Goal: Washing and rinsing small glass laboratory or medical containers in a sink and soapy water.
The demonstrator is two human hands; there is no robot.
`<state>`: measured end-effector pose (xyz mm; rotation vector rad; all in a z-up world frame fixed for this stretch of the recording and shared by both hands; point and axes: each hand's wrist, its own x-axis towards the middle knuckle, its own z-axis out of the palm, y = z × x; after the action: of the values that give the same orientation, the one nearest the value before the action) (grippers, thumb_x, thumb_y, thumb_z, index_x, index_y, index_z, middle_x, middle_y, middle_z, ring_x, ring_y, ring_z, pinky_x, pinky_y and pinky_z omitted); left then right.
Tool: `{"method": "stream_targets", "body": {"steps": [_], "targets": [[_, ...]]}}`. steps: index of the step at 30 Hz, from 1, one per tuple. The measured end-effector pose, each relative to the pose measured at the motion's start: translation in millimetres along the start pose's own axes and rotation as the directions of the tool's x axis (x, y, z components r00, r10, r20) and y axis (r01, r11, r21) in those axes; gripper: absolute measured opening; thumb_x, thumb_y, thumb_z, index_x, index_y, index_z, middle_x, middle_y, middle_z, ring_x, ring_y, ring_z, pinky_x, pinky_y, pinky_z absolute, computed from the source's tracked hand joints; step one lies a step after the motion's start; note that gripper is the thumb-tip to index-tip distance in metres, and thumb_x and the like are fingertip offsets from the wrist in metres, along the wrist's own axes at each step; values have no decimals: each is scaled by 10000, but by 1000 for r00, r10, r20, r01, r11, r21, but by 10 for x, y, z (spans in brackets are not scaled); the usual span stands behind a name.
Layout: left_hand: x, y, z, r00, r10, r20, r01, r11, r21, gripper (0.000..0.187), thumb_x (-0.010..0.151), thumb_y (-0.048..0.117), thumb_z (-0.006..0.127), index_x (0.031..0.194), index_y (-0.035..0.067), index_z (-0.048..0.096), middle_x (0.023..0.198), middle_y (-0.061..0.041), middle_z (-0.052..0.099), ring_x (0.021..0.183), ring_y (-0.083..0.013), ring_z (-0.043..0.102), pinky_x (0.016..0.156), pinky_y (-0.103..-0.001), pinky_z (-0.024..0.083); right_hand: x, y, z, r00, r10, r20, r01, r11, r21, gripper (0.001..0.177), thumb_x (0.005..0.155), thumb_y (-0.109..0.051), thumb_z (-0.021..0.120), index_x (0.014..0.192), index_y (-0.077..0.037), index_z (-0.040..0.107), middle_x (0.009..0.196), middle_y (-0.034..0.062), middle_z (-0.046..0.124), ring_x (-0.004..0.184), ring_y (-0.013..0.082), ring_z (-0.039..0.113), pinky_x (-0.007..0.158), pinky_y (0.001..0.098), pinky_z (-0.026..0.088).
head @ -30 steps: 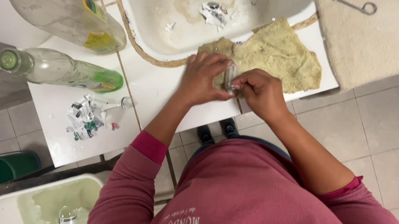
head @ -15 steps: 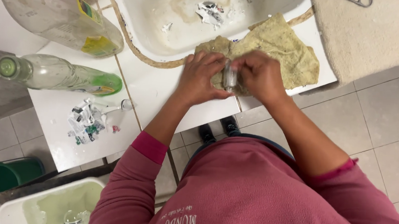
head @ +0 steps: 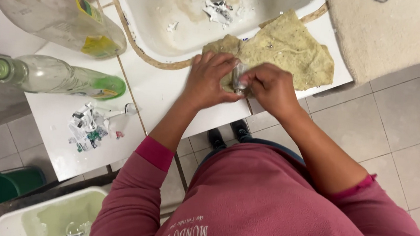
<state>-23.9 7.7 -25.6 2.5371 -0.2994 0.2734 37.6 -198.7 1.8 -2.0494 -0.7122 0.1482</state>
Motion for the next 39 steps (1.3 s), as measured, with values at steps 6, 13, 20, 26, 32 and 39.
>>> {"method": "stream_targets", "body": {"steps": [6, 13, 20, 26, 32, 39], "targets": [[55, -34, 1, 1000, 8, -16, -7, 999, 43, 872, 598, 569, 938, 1295, 113, 678, 1365, -4, 592, 1225, -249, 508, 1007, -451, 367, -83, -66, -60, 999, -49, -3, 48, 998, -51, 98, 884, 39, 738, 925, -41, 779, 910, 102, 741, 774, 199, 716, 691, 328, 585], [117, 307, -303, 999, -20, 30, 18, 996, 88, 1241, 406, 610, 964, 1407, 18, 532, 1315, -171, 531, 1189, -360, 472, 989, -560, 352, -168, -138, -508, 996, 86, -35, -84, 995, 47, 89, 955, -32, 731, 1036, -60, 755, 1013, 72, 712, 886, 159, 699, 770, 294, 586], [325, 213, -128, 944, -98, 315, 117, 992, -40, 848, 649, 325, 928, 1350, 31, 552, 1367, -169, 535, 1259, -357, 577, 1075, -448, 512, -139, -106, -536, 991, 137, 5, -137, 990, 33, 229, 980, -28, 681, 1189, -85, 755, 1024, 70, 622, 867, 169, 611, 793, 309, 521], [287, 185, -93, 986, -62, 153, 99, 964, -247, 847, 653, 337, 960, 1388, 109, 607, 1371, -126, 591, 1286, -335, 550, 1107, -493, 397, 45, -43, -474, 997, 70, -29, -67, 993, 102, 210, 998, -43, 685, 1195, -86, 745, 1059, 55, 635, 905, 161, 632, 802, 297, 528], [244, 10, 60, 990, -131, 51, 137, 980, -141, 914, 552, 479, 983, 1295, 81, 629, 1333, -107, 622, 1293, -299, 529, 1126, -496, 316, 269, 25, -158, 994, -111, 11, 111, 994, 5, 144, 929, -60, 772, 1072, -78, 776, 985, 70, 691, 851, 189, 685, 751, 328, 576], [244, 75, 24, 996, -91, 16, 92, 989, -116, 822, 532, 429, 961, 1243, 123, 685, 1317, -41, 634, 1251, -260, 543, 1076, -480, 333, 104, -32, -109, 991, -130, 42, 134, 985, -109, 112, 858, -3, 788, 956, -44, 754, 934, 106, 706, 796, 255, 710, 713, 356, 574]]}}
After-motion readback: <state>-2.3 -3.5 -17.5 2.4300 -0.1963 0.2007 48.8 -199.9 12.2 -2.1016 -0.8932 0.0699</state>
